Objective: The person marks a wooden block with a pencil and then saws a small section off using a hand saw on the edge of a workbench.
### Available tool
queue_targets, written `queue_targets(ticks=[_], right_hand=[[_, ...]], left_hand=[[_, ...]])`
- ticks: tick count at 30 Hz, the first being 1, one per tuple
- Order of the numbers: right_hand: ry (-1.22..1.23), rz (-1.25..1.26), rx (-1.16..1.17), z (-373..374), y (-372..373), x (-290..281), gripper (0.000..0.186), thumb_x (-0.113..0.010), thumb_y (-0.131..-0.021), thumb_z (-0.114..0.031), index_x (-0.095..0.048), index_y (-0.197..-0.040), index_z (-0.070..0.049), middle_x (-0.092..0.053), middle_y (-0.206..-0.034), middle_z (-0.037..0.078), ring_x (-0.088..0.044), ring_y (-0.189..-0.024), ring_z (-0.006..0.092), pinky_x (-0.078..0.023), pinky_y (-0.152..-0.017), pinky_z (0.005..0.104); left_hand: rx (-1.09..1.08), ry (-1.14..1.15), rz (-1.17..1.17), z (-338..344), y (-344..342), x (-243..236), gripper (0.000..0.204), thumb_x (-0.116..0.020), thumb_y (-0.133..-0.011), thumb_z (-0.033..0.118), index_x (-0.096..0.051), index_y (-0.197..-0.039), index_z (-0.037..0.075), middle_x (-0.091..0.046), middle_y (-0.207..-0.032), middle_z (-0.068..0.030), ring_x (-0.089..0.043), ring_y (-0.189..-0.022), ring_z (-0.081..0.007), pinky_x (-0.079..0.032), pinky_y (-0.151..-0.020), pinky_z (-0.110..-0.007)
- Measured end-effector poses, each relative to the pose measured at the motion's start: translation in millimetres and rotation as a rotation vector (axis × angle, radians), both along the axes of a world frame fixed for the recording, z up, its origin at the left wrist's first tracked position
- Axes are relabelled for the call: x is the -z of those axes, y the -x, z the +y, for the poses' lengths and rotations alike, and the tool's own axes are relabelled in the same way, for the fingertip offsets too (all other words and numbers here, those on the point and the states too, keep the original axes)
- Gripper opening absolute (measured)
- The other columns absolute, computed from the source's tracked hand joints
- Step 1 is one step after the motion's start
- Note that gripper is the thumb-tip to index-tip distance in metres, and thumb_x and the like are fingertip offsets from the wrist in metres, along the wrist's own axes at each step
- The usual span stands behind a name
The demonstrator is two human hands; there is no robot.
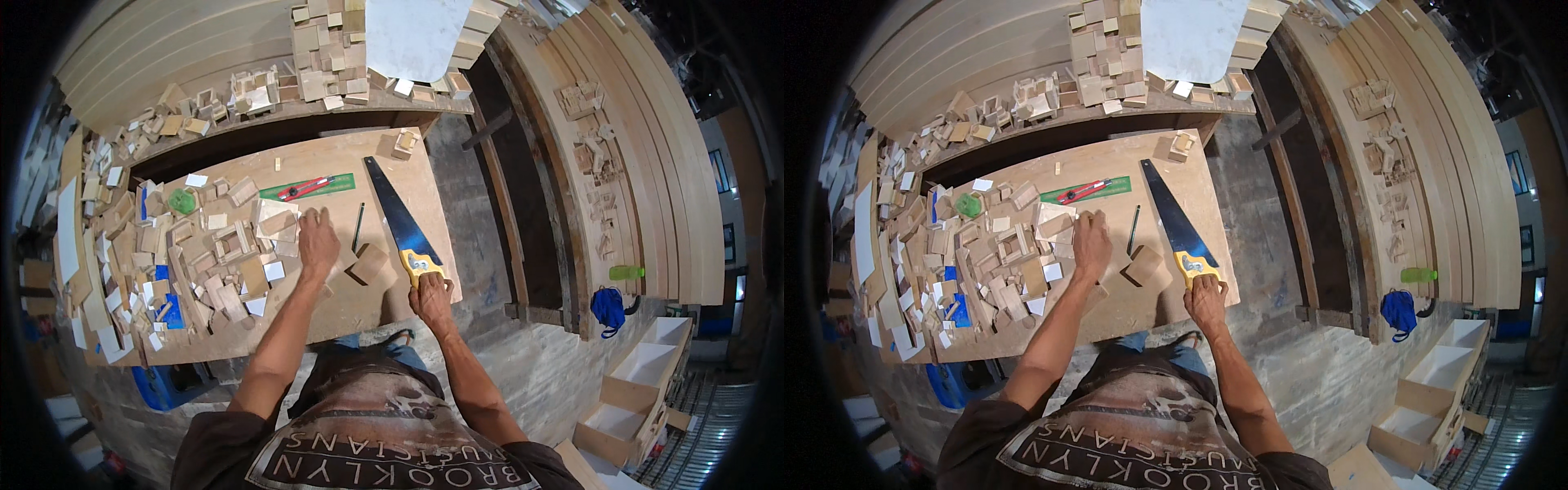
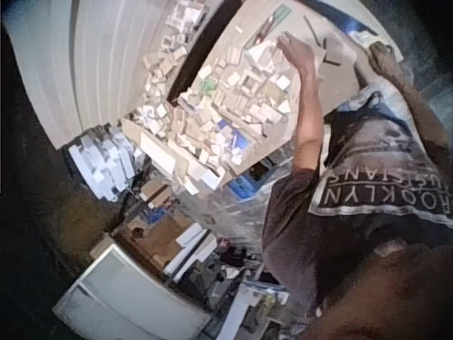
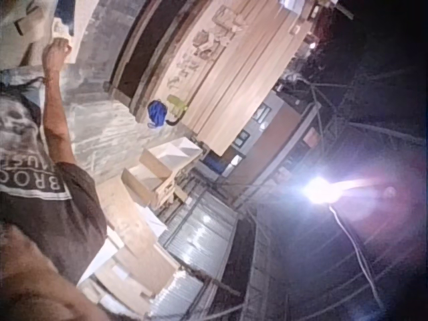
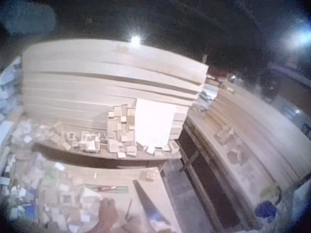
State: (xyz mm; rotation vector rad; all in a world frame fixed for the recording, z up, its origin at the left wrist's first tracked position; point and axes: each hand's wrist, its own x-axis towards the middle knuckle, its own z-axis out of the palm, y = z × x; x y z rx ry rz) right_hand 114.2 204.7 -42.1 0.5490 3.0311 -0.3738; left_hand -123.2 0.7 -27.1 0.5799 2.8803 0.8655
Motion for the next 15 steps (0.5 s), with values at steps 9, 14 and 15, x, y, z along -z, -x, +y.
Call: queue_targets(ticks=[9,14,15], right_hand=[[0.633,0.295,0.307,3.3,-35.5,-82.7,0.023,-0.067,-0.095,-0.021,-0.058,-0.094,0.001,-0.062,-0.076,0.013,-0.057,-0.066,0.0197,-0.044,-0.059,0.0345],[0.931,0.55,0.581,0.6,-129.9,-117.0,0.03,-0.068,-0.097,-0.026,-0.068,-0.115,-0.002,-0.059,-0.081,0.0,-0.052,-0.071,0.0084,-0.042,-0.06,0.0271],[0.925,0.575,0.608,3.0,-146.9,-120.5,0.033,-0.068,-0.098,-0.026,-0.068,-0.121,-0.002,-0.059,-0.081,-0.001,-0.052,-0.071,0.0068,-0.042,-0.06,0.0259]], left_hand=[[0.309,0.356,0.341,31.7,-103.3,14.8,0.075,-0.077,-0.078,0.047,-0.062,-0.125,-0.009,-0.048,-0.138,-0.0196,-0.037,-0.136,-0.0369,-0.03,-0.108,-0.051],[0.429,0.142,0.153,75.4,-122.7,0.9,0.058,-0.08,-0.075,0.031,-0.062,-0.119,-0.003,-0.054,-0.117,-0.0183,-0.048,-0.118,-0.0346,-0.036,-0.098,-0.048],[0.456,0.104,0.08,87.2,-126.7,2.0,0.058,-0.081,-0.075,0.029,-0.061,-0.119,-0.002,-0.055,-0.116,-0.018,-0.049,-0.117,-0.0341,-0.037,-0.098,-0.048]])
